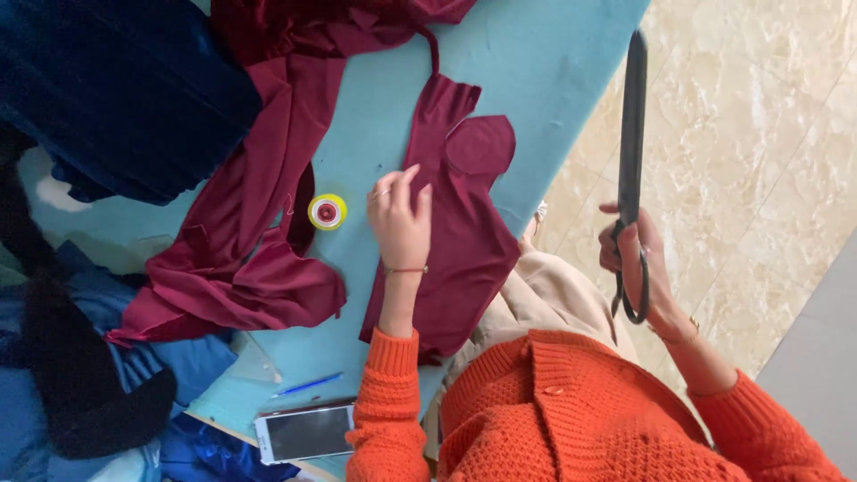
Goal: Marking a circular pattern on maroon fabric using a template and pen, then cutting it out with scissors.
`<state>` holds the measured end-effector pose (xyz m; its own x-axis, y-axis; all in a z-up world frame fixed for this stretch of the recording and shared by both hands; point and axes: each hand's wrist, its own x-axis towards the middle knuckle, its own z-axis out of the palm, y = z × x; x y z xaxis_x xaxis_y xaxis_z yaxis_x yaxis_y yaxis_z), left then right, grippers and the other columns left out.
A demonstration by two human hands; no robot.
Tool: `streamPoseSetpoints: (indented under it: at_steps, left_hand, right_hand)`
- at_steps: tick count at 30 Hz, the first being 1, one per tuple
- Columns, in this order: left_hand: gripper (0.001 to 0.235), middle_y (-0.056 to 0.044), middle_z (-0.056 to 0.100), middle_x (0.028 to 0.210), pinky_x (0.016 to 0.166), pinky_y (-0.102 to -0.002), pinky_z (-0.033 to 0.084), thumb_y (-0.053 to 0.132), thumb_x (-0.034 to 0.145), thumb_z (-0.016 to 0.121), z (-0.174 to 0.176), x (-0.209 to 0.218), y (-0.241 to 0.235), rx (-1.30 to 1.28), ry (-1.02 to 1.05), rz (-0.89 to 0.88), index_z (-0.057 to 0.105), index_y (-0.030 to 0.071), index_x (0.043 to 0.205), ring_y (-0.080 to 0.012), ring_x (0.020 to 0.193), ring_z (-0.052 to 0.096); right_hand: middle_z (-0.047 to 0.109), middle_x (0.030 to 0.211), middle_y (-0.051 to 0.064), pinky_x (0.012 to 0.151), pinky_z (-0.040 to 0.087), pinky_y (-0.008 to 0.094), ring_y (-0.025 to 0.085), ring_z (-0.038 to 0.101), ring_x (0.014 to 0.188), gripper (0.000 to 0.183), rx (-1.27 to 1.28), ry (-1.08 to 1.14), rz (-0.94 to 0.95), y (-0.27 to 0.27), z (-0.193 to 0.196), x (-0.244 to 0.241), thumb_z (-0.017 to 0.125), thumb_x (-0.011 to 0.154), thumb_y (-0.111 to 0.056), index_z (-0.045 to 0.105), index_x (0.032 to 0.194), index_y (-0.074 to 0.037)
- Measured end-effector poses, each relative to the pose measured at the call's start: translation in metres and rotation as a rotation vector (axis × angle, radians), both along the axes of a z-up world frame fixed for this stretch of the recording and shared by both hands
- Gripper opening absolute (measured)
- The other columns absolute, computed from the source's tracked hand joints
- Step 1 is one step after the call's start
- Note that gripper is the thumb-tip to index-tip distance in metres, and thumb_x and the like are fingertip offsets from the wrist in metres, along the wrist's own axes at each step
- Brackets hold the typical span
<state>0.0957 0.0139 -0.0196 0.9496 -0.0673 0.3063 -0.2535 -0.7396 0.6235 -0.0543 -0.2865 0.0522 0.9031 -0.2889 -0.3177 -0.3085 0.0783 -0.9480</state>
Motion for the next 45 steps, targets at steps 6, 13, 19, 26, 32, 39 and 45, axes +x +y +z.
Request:
streamPoseSetpoints:
  at_steps: [6, 13, 19, 26, 32, 39, 45]
  left_hand:
    - [0.052, -0.001, 0.055, 0.134, 0.097, -0.045, 0.049, 0.029, 0.091, 0.075, -0.016, 0.054, -0.079, 0.340, -0.022, -0.161, 0.056, 0.027, 0.139, -0.0251, 0.126, 0.052]
    - [0.032, 0.001, 0.072, 0.095, 0.089, -0.048, 0.044, 0.037, 0.086, 0.076, 0.003, 0.069, -0.105, 0.535, 0.299, -0.066, 0.061, 0.024, 0.111, -0.0253, 0.103, 0.061]
    - [0.023, 0.001, 0.067, 0.114, 0.096, -0.048, 0.042, 0.040, 0.091, 0.071, 0.045, 0.082, -0.150, 0.563, 0.554, -0.062, 0.062, 0.024, 0.104, -0.0243, 0.126, 0.052]
    - [0.014, -0.008, 0.073, 0.090, 0.085, -0.032, 0.062, 0.016, 0.103, 0.062, 0.018, 0.113, -0.225, -1.029, 0.442, 0.183, 0.056, 0.010, 0.115, -0.0154, 0.086, 0.073]
    - [0.048, -0.020, 0.063, 0.101, 0.091, -0.040, 0.065, 0.018, 0.103, 0.063, -0.046, 0.095, -0.239, -1.302, 0.482, 0.493, 0.037, 0.006, 0.142, -0.0290, 0.089, 0.077]
    - [0.046, -0.025, 0.065, 0.103, 0.086, -0.042, 0.067, 0.013, 0.102, 0.064, -0.053, 0.063, -0.227, -1.332, 0.612, 0.445, 0.039, 0.004, 0.140, -0.0332, 0.089, 0.077]
    - [0.051, -0.023, 0.070, 0.104, 0.083, -0.033, 0.066, 0.014, 0.100, 0.066, -0.017, 0.045, -0.215, -1.333, 0.701, 0.358, 0.036, 0.003, 0.139, -0.0306, 0.094, 0.077]
  right_hand:
    - [0.039, 0.074, 0.000, 0.048, 0.029, 0.019, 0.005, 0.039, 0.056, 0.068, 0.037, 0.060, 0.065, -0.051, -0.034, -0.011, 0.047, 0.100, -0.064, 0.050, 0.141, -0.009]
    - [0.048, 0.074, 0.000, 0.050, 0.035, 0.021, 0.006, 0.043, 0.057, 0.058, -0.099, 0.108, 0.186, -0.143, -0.032, 0.029, 0.049, 0.102, -0.057, 0.057, 0.138, -0.012]
    - [0.052, 0.071, 0.000, 0.051, 0.038, 0.022, 0.008, 0.046, 0.057, 0.057, -0.157, 0.145, 0.282, -0.226, -0.034, 0.067, 0.059, 0.096, -0.053, 0.059, 0.139, -0.016]
    - [0.045, 0.068, -0.002, 0.047, 0.032, 0.021, 0.006, 0.039, 0.054, 0.053, -0.022, 0.138, 0.325, -0.269, -0.041, 0.104, 0.055, 0.101, -0.044, 0.055, 0.141, -0.010]
    - [0.046, 0.071, 0.000, 0.048, 0.033, 0.020, 0.006, 0.040, 0.056, 0.053, -0.018, 0.149, 0.404, -0.254, -0.026, 0.112, 0.053, 0.102, -0.043, 0.054, 0.142, -0.009]
    - [0.046, 0.065, 0.002, 0.043, 0.034, 0.020, 0.006, 0.040, 0.049, 0.064, 0.083, 0.168, 0.591, -0.225, 0.007, 0.117, 0.043, 0.102, -0.053, 0.053, 0.144, -0.007]
    - [0.058, 0.068, 0.006, 0.037, 0.038, 0.024, 0.008, 0.046, 0.049, 0.079, 0.046, 0.272, 0.815, -0.224, 0.027, 0.130, 0.034, 0.097, -0.066, 0.053, 0.144, -0.006]
